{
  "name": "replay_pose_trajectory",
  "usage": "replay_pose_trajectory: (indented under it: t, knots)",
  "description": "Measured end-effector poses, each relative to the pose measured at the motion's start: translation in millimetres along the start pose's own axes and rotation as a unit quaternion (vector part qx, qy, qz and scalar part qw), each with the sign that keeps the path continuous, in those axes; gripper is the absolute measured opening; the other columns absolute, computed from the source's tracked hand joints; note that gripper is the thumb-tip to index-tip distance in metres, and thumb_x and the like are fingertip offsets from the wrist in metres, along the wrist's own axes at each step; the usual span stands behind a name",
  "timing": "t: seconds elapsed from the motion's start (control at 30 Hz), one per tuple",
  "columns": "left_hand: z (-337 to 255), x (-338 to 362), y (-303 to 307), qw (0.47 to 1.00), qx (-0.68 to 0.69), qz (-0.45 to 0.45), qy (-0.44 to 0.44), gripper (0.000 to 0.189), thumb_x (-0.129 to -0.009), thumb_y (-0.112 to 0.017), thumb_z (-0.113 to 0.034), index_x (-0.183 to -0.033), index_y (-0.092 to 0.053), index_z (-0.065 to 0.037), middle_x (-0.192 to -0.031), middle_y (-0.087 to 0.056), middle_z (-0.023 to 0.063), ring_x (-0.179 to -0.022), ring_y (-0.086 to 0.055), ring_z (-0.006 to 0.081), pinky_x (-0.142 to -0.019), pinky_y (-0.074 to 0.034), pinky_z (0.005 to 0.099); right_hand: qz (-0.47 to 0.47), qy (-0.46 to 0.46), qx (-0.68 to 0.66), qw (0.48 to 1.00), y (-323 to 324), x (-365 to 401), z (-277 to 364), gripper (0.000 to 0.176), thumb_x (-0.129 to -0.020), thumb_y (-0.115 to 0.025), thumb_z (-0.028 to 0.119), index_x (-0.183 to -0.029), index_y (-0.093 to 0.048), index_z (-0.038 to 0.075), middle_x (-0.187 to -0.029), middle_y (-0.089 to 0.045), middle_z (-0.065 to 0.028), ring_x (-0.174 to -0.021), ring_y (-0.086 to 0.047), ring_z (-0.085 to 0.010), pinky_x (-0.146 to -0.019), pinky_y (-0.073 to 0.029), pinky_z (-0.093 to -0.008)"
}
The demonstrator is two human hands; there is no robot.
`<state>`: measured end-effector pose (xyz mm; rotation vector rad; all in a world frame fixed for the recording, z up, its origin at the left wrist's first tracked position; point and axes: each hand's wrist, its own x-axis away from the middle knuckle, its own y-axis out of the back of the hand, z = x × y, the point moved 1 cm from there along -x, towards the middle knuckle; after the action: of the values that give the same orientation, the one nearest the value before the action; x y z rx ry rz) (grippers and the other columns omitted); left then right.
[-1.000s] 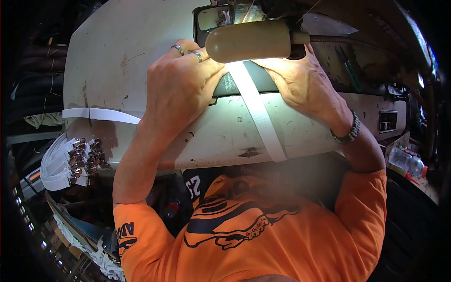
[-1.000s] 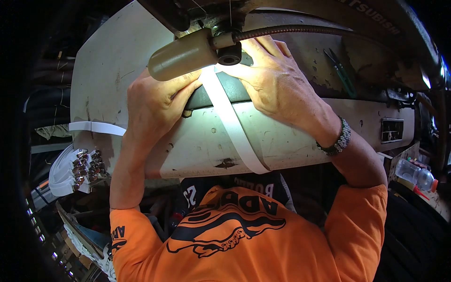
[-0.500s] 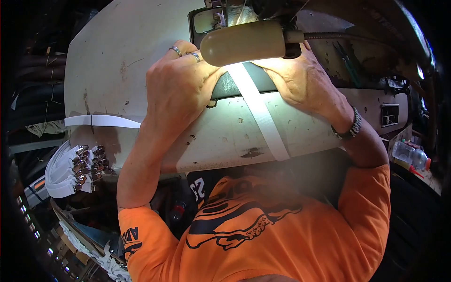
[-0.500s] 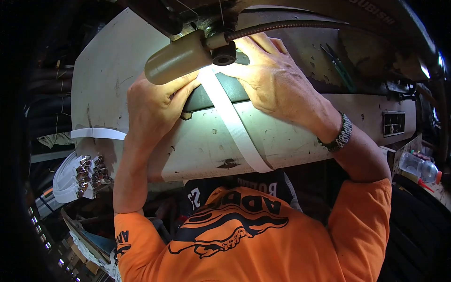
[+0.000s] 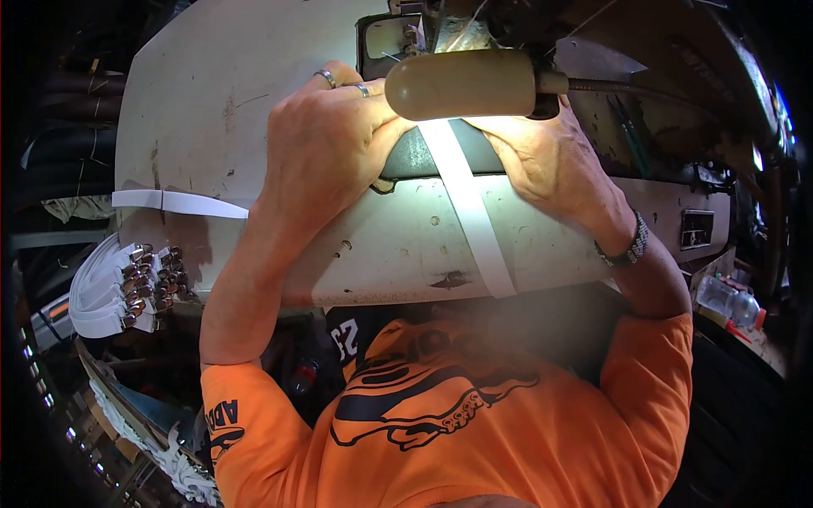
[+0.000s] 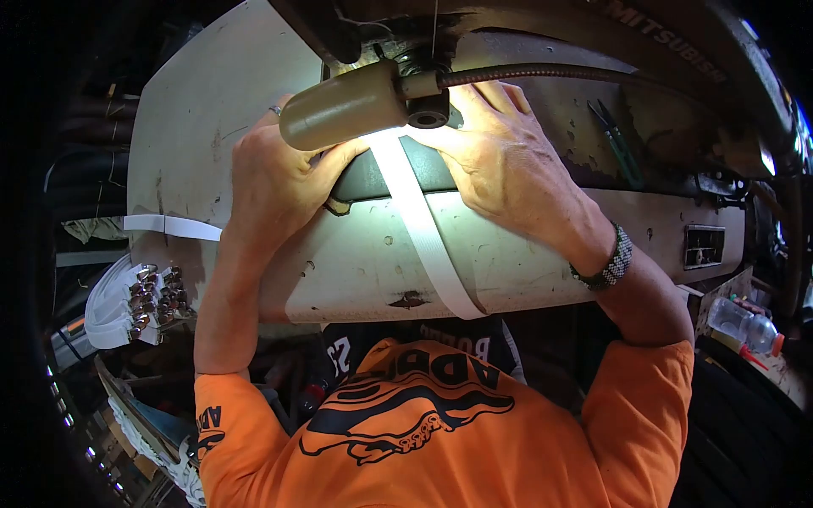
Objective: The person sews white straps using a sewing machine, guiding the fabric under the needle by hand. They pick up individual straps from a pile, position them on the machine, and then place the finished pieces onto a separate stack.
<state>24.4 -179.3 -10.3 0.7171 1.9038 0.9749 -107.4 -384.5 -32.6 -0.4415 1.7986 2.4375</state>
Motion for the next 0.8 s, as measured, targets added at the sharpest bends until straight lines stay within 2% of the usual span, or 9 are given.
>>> replay_pose_trajectory:
  t: [0.07,0.17,0.3,0.5,0.8]
  knots:
    - [-0.9,0.2,0.3,1.0,-0.004,0.002,0.006,0.01,-0.086,-0.074,-0.022,-0.089,-0.079,-0.014,-0.082,-0.074,0.0024,-0.084,-0.067,0.027,-0.069,-0.055,0.0419,0.006,-0.013,-0.026,1.0,-1.5,0.6,0.0,0.036,-0.089,-0.062,0.008,-0.121,-0.078,0.016,-0.11,-0.061,-0.0182,-0.111,-0.054,-0.0346,-0.1,-0.043,-0.0439]
    - [1.4,-1.7,1.9,1.0,-0.014,0.026,0.009,0.023,-0.085,-0.082,-0.023,-0.104,-0.081,-0.011,-0.097,-0.074,0.0115,-0.082,-0.071,0.0321,-0.074,-0.056,0.0418,-0.001,-0.02,-0.066,0.998,-4.0,-0.7,-2.3,0.036,-0.089,-0.061,0.007,-0.12,-0.078,0.015,-0.106,-0.061,-0.019,-0.107,-0.054,-0.0355,-0.098,-0.043,-0.044]
    - [4.1,-0.7,-1.1,1.0,-0.019,0.017,-0.001,0.022,-0.085,-0.082,-0.024,-0.102,-0.081,-0.01,-0.094,-0.073,0.0113,-0.079,-0.07,0.0315,-0.071,-0.055,0.0422,0.029,-0.038,-0.061,0.997,-2.3,0.7,-1.4,0.037,-0.089,-0.061,0.007,-0.121,-0.078,0.015,-0.108,-0.061,-0.022,-0.11,-0.054,-0.0377,-0.101,-0.041,-0.0457]
    - [2.9,-1.1,-1.5,1.0,-0.005,0.016,-0.001,0.017,-0.085,-0.081,-0.019,-0.099,-0.079,-0.009,-0.089,-0.071,0.0113,-0.077,-0.067,0.0326,-0.07,-0.053,0.0437,0.026,-0.031,-0.057,0.998,-2.2,-0.8,-3.1,0.036,-0.092,-0.061,0.011,-0.123,-0.078,0.015,-0.117,-0.059,-0.0282,-0.118,-0.051,-0.0422,-0.106,-0.039,-0.0486]
    - [2.9,1.5,-4.2,1.0,0.009,0.029,0.0,0.008,-0.087,-0.075,-0.011,-0.092,-0.074,-0.004,-0.081,-0.068,0.0133,-0.078,-0.065,0.0346,-0.07,-0.052,0.0452,0.043,-0.039,-0.072,0.996,2.0,-1.6,0.3,0.034,-0.093,-0.062,0.018,-0.124,-0.078,0.018,-0.122,-0.056,-0.0313,-0.122,-0.048,-0.0452,-0.108,-0.039,-0.0509]
